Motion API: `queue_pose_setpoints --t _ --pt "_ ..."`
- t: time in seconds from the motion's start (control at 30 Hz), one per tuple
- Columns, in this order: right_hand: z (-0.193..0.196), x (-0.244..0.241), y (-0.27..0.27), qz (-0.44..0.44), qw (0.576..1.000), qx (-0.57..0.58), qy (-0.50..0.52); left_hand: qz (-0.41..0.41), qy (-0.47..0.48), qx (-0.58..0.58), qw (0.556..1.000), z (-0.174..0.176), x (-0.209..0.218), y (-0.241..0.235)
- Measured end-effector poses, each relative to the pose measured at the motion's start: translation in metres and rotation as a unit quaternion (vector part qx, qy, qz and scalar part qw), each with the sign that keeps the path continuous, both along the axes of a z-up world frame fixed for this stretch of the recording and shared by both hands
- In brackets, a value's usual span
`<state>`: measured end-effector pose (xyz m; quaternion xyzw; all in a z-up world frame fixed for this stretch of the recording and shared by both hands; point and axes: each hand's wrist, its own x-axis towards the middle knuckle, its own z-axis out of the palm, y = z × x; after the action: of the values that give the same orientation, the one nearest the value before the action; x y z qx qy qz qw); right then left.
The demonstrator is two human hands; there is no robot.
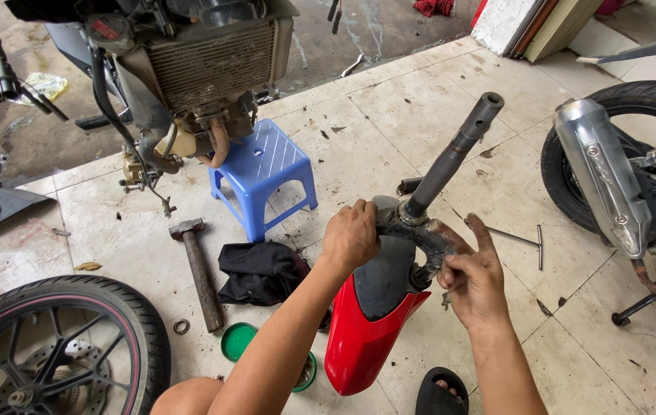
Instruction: The person applies grease to a motorcycle front fork assembly and then places small metal balls into the assembly. They manipulate the fork and handle the small parts by hand.
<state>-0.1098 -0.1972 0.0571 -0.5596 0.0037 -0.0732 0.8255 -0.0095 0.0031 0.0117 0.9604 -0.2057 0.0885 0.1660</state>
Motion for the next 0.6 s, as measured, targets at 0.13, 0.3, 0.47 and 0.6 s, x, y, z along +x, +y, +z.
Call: queue_pose_setpoints --t 0.13,0.3,0.47,0.6 --pt "-0.028 -0.032 0.027 0.105 0.989 0.045 0.099 -0.015 0.066 -0.079 0.995 -0.005 0.002 0.004" --pt "-0.165 -0.115 0.138 0.182 0.926 -0.149 0.297 -0.024 0.099 -0.055 0.993 0.005 0.001 0.006" --pt "-0.248 -0.168 0.182 0.290 0.769 -0.502 0.269 -0.027 0.090 -0.054 0.994 0.003 0.000 0.001" --pt "-0.320 -0.179 0.180 0.279 0.727 -0.605 0.166 -0.022 0.080 -0.064 0.994 0.003 -0.001 0.001"
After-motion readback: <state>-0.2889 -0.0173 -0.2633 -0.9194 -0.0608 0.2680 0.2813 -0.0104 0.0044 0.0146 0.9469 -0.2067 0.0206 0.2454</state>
